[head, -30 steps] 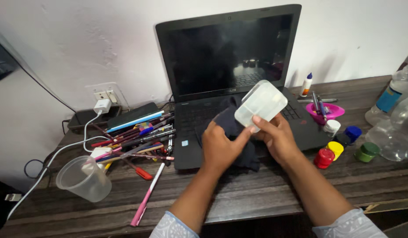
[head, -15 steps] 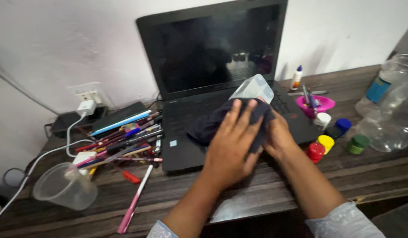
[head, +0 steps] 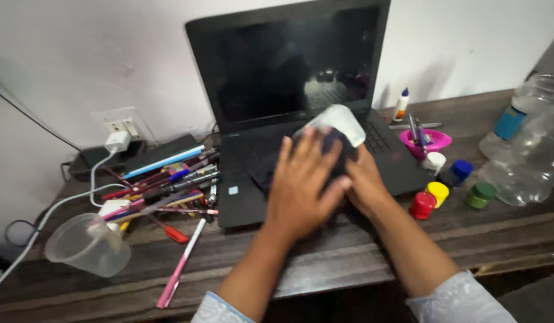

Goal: The person wipes the inside and outside of a small plastic container with a dark cloth. They then gather and move various pens and pencils on the desk, and continue wiping the container.

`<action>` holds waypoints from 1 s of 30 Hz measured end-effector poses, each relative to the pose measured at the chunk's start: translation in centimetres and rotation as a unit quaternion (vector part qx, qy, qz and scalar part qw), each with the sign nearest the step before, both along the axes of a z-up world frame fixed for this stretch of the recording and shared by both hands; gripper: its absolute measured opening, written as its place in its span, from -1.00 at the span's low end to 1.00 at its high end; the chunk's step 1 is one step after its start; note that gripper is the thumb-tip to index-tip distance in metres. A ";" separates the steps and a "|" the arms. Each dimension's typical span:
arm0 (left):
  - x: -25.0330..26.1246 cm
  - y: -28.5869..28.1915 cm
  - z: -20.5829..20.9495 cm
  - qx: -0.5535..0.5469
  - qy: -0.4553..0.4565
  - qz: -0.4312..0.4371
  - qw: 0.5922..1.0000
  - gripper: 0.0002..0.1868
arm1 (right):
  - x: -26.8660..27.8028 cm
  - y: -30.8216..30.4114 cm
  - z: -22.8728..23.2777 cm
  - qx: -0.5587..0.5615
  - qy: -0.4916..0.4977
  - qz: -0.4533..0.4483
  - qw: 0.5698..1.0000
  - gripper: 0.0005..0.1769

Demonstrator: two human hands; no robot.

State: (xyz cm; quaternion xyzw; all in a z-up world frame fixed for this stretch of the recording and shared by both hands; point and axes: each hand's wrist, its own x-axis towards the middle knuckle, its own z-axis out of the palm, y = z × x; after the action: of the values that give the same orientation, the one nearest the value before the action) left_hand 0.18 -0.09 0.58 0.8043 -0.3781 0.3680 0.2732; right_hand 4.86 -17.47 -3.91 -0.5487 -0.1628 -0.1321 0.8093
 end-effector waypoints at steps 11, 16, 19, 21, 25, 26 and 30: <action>1.3 0.5 -0.9 -0.259 0.139 -0.040 0.955 -0.52 | -0.9 -0.1 0.5 0.017 0.070 0.056 0.996 -0.40; 1.1 1.0 -0.7 -0.297 0.268 -0.033 0.916 -0.61 | -1.2 0.1 1.0 -0.041 0.052 0.081 0.994 -0.35; 0.9 1.1 -0.5 -0.213 0.068 -0.061 0.973 -0.55 | -1.1 0.1 0.8 -0.036 0.049 0.095 0.994 -0.35; 0.7 0.9 -0.5 -0.166 0.058 -0.052 0.983 -0.34 | -1.0 -0.1 0.7 -0.043 0.053 0.100 0.993 -0.38; 0.4 0.5 -0.3 -0.176 0.161 -0.051 0.970 -0.21 | -0.5 -0.2 0.7 0.059 0.073 0.073 0.993 -0.34; 0.5 0.4 -0.3 -0.207 0.190 -0.053 0.958 -0.28 | -0.4 -0.5 0.8 0.084 0.079 0.054 0.992 -0.31; 0.5 1.0 -0.1 -0.250 0.106 -0.041 0.962 -0.51 | -0.2 -1.7 1.1 0.180 0.130 -0.026 0.975 -0.10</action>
State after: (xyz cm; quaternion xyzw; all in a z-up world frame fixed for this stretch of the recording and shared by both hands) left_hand 0.72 0.93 0.52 0.7287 -0.2757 0.3520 0.5187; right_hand 4.64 -19.13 -2.86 -0.4105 -0.0150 -0.1076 0.9054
